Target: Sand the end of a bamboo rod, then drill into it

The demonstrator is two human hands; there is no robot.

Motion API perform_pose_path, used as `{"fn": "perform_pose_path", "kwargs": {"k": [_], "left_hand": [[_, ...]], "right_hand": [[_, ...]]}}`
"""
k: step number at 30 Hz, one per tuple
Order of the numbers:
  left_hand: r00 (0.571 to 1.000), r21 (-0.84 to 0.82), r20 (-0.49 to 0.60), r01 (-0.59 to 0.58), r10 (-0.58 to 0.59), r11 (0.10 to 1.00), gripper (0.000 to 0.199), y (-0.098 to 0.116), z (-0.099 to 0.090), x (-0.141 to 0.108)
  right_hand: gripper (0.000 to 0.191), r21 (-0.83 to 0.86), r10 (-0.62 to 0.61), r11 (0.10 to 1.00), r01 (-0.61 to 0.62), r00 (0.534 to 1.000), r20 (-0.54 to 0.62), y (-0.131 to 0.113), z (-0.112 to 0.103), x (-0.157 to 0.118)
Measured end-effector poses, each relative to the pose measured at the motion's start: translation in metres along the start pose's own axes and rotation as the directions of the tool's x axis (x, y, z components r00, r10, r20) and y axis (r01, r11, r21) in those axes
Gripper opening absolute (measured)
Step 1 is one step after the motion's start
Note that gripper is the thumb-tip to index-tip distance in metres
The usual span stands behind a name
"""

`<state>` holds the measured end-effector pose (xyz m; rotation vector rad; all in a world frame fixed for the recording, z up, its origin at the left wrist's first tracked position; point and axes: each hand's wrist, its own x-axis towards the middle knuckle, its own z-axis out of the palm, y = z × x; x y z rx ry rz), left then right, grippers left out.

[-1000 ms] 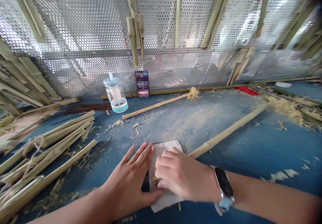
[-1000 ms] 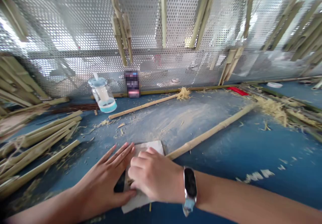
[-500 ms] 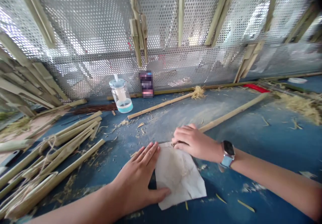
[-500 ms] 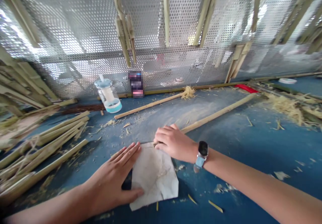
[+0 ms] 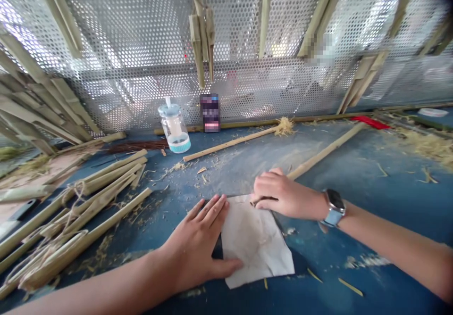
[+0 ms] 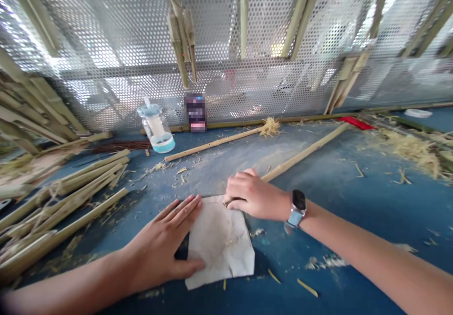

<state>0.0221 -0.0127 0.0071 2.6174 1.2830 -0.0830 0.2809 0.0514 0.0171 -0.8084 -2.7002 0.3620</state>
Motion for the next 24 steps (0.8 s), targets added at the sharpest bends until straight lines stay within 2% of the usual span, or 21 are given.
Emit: {"fn": "perform_pose_path", "kwargs": {"k": [2,5,7,9,12,14,16,20,22,24], "left_hand": [[1.000,-0.009,-0.002,-0.002,0.002,1.000,0.104,0.000,0.002,0.000],[1.000,-0.006,-0.014,-0.021,0.021,1.000,0.103,-0.002,0.005,0.000],[0.999,0.004,-0.032,-0.036,0.036,0.999,0.102,-0.003,0.006,-0.001],[0.998,0.016,-0.046,-0.036,0.037,0.999,0.100,-0.003,0.006,-0.001],[1.000,0.036,-0.027,-0.007,0.008,0.999,0.101,-0.001,0.003,-0.001],[1.000,0.044,-0.007,0.002,-0.002,0.999,0.102,-0.001,0.002,0.000],[1.000,0.044,-0.001,-0.005,0.005,0.999,0.101,0.000,0.002,0.001],[1.000,0.025,0.001,-0.008,0.008,1.000,0.099,-0.001,0.005,-0.001],[1.000,0.017,-0.009,0.007,-0.006,1.000,0.100,-0.001,0.006,-0.002],[1.000,0.011,-0.005,-0.001,0.001,1.000,0.096,0.000,0.005,-0.003]], "right_hand": [[0.013,-0.031,-0.017,0.999,0.017,1.000,-0.014,-0.005,0.003,0.000],[0.015,-0.016,-0.192,0.981,0.192,0.981,0.005,-0.034,0.018,0.001],[0.017,-0.002,-0.270,0.963,0.271,0.962,0.036,-0.045,0.025,0.003],[0.016,0.030,-0.248,0.969,0.247,0.968,0.046,-0.037,0.022,0.005],[0.013,0.027,-0.107,0.994,0.108,0.994,-0.012,-0.008,0.009,0.005],[0.013,0.004,-0.043,0.999,0.044,0.998,-0.047,0.001,0.003,0.004],[0.013,0.039,-0.070,0.997,0.071,0.997,-0.042,-0.008,0.004,0.004],[0.018,0.087,-0.235,0.969,0.233,0.972,0.014,-0.037,0.017,0.005],[0.018,0.100,-0.226,0.970,0.224,0.974,0.016,-0.030,0.017,0.005],[0.014,0.126,-0.148,0.981,0.148,0.989,-0.008,-0.008,0.011,0.005]]}}
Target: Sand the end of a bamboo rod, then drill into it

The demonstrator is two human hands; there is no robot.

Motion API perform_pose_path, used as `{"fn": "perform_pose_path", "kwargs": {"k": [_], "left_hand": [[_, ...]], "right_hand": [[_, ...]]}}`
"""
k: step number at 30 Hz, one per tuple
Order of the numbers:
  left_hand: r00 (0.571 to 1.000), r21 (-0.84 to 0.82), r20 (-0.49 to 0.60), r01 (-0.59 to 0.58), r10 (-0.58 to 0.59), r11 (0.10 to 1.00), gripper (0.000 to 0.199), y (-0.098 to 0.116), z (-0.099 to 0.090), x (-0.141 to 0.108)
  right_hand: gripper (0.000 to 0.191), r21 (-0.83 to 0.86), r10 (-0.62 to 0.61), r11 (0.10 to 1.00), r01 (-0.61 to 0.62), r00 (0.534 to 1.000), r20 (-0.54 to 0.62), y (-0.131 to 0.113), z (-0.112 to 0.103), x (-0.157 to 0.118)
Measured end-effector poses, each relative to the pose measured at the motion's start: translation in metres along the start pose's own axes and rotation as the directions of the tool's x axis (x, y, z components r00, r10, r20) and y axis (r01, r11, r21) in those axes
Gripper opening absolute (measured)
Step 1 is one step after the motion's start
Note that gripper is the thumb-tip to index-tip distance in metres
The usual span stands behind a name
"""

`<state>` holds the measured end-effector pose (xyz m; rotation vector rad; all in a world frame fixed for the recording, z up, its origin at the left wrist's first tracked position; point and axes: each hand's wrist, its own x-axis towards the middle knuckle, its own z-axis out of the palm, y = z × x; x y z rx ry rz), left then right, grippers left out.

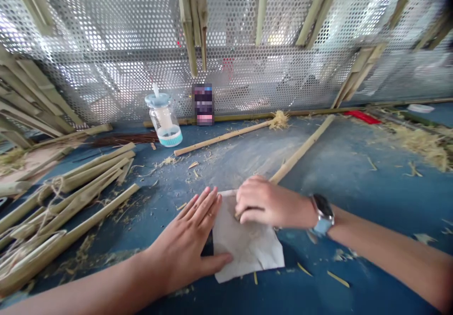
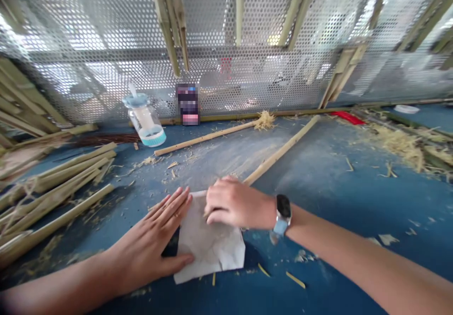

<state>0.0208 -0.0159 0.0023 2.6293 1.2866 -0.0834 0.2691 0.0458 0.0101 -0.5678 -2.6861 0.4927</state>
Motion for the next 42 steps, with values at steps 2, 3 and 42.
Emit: {"fn": "perform_pose_path", "kwargs": {"k": [2,3,42], "left_hand": [[0.999,-0.011,0.026,-0.032,0.032,0.999,0.090,0.000,-0.001,0.001],[0.998,-0.018,0.040,-0.045,0.045,0.999,0.088,0.000,-0.002,0.001],[0.994,-0.051,0.088,-0.063,0.068,0.997,0.089,-0.002,-0.004,0.004]], "right_hand": [[0.011,0.010,0.089,0.996,-0.088,0.995,-0.035,0.021,-0.010,-0.005],[0.011,0.009,0.119,0.993,-0.119,0.992,-0.049,0.028,-0.013,-0.006],[0.007,0.088,0.061,0.994,-0.062,0.998,0.009,0.012,-0.010,-0.009]]}}
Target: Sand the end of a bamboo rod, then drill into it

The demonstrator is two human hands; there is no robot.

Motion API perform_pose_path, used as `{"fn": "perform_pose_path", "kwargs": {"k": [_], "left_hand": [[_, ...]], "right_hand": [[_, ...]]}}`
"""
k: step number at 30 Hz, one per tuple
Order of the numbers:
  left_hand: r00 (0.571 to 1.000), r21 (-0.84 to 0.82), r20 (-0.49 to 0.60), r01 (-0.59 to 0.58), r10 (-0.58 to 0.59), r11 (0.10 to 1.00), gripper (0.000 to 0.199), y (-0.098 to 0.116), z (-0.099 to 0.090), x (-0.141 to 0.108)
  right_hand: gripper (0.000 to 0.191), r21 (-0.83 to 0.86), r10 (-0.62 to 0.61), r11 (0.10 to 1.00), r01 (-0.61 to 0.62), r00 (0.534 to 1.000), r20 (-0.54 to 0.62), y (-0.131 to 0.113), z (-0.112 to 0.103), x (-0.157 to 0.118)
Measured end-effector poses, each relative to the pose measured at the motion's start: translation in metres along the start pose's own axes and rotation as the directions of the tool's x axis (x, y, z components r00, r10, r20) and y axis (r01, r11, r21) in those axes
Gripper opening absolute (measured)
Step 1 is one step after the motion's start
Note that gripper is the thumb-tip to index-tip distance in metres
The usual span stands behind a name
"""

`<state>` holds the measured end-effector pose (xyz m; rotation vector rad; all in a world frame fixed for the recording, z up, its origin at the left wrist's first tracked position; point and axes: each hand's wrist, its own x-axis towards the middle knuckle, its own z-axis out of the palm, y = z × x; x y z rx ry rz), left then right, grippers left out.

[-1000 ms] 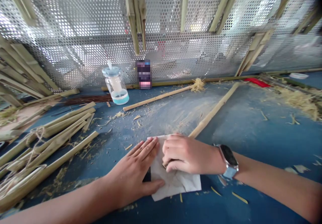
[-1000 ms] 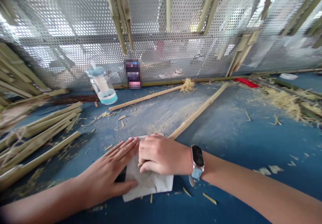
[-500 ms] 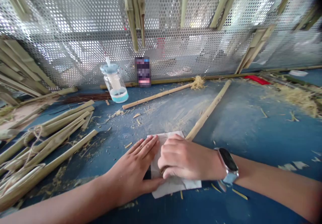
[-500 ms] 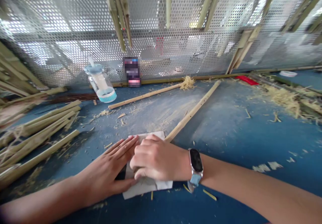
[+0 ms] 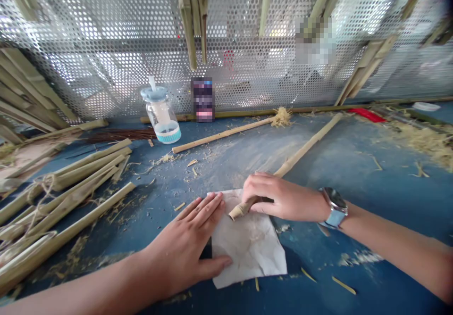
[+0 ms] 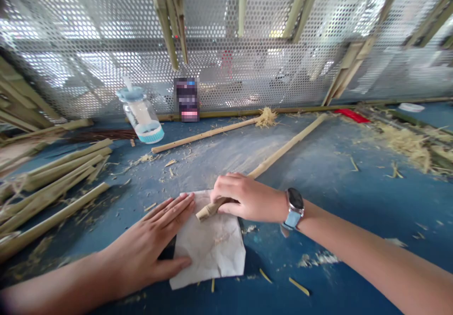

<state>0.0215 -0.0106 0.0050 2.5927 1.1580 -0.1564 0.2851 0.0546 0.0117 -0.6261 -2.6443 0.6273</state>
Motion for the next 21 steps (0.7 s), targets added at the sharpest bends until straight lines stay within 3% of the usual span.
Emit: {"fn": "perform_pose_path", "kwargs": {"k": [3,8,10,18,21], "left_hand": [[1.000,-0.002,0.014,0.007,-0.007,1.000,0.088,0.001,-0.001,0.000],[1.000,0.005,0.013,0.002,-0.002,1.000,0.093,-0.001,0.000,0.001],[1.000,0.005,0.005,-0.025,0.025,1.000,0.096,-0.003,0.001,0.001],[1.000,0.006,0.000,-0.028,0.028,1.000,0.096,-0.002,-0.002,-0.003],[0.999,-0.011,0.003,-0.034,0.034,0.999,0.096,-0.002,-0.001,-0.002]], "right_hand": [[0.005,0.005,-0.006,1.000,0.006,1.000,-0.025,0.005,0.005,0.002],[0.012,-0.109,-0.155,0.982,0.155,0.988,0.002,-0.031,0.026,0.002],[0.016,-0.189,-0.154,0.970,0.156,0.988,0.021,-0.040,0.030,0.002],[0.013,-0.228,-0.043,0.973,0.040,0.999,-0.008,-0.003,0.008,0.006],[0.018,-0.265,-0.149,0.953,0.148,0.989,0.018,-0.015,0.020,0.007]]}}
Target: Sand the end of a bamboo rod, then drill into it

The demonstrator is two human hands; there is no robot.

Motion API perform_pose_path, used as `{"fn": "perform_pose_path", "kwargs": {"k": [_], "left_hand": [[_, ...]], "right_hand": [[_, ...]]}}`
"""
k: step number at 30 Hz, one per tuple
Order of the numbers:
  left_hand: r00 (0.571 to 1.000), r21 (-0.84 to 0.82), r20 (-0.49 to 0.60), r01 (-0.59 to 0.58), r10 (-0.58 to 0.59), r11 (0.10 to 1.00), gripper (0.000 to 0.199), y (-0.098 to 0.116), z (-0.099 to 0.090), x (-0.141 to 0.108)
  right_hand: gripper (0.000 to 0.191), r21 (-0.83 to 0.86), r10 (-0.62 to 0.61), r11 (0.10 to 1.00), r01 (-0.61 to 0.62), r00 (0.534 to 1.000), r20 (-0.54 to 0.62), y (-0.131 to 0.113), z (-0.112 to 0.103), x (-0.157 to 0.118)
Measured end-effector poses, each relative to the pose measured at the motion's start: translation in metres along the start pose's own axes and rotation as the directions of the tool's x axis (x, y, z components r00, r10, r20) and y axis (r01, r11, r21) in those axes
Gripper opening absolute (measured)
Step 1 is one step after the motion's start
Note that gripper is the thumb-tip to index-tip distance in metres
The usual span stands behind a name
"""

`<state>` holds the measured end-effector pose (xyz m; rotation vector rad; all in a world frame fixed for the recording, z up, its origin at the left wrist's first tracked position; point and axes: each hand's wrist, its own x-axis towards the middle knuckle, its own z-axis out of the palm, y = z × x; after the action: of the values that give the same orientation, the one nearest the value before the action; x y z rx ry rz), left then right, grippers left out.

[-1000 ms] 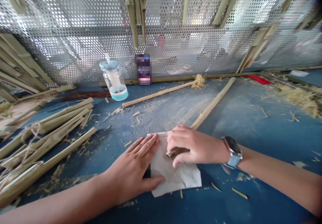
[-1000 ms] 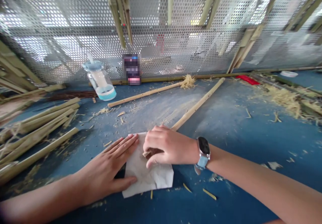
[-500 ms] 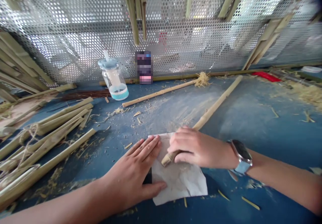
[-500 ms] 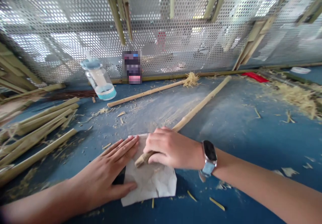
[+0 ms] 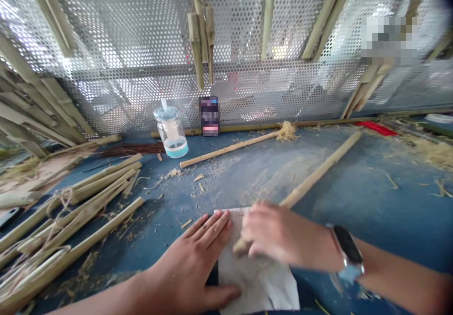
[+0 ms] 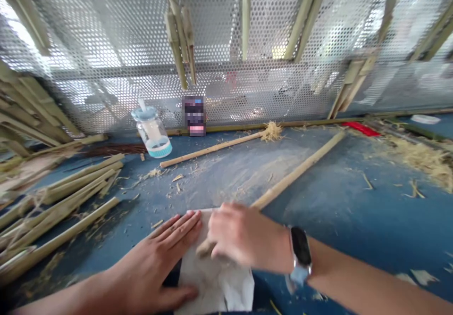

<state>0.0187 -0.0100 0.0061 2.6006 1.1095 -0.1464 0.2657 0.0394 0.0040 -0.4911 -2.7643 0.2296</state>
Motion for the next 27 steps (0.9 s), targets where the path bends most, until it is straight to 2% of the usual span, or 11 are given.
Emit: {"fn": "perform_pose_path", "kwargs": {"k": [3,7,9,13,15,21,23,27], "left_hand": [[1.000,-0.013,-0.016,-0.005,0.005,1.000,0.095,-0.001,0.001,0.000],[1.000,-0.012,-0.028,-0.001,0.001,1.000,0.095,-0.002,0.001,-0.001],[0.999,-0.015,-0.033,-0.011,0.011,1.000,0.094,-0.002,0.001,-0.001],[0.999,-0.014,-0.042,-0.023,0.022,1.000,0.093,-0.001,0.000,-0.001],[0.999,0.005,-0.037,-0.014,0.014,1.000,0.093,-0.001,-0.001,-0.001],[1.000,0.042,-0.005,0.009,-0.009,0.999,0.094,0.003,-0.004,-0.002],[1.000,0.039,-0.011,0.009,-0.009,0.999,0.094,0.004,-0.004,-0.001],[1.000,0.018,-0.007,0.010,-0.009,1.000,0.095,0.003,-0.003,0.000]], "right_hand": [[0.022,0.020,-0.085,0.996,0.085,0.996,-0.015,-0.008,0.004,0.002],[0.019,0.127,0.092,0.988,-0.092,0.996,0.004,0.011,-0.009,-0.002],[0.017,0.125,0.151,0.981,-0.150,0.989,0.003,0.012,-0.011,-0.003],[0.018,0.087,0.016,0.996,-0.014,1.000,-0.021,-0.008,0.001,-0.002],[0.020,0.102,-0.019,0.995,0.021,0.999,-0.027,-0.010,0.004,-0.002],[0.010,0.205,0.175,0.962,-0.178,0.984,0.033,0.028,-0.017,-0.008],[0.007,0.223,0.181,0.957,-0.185,0.983,0.041,0.022,-0.016,-0.007],[0.011,0.180,0.041,0.983,-0.042,0.999,0.009,-0.017,0.003,0.001]]}}
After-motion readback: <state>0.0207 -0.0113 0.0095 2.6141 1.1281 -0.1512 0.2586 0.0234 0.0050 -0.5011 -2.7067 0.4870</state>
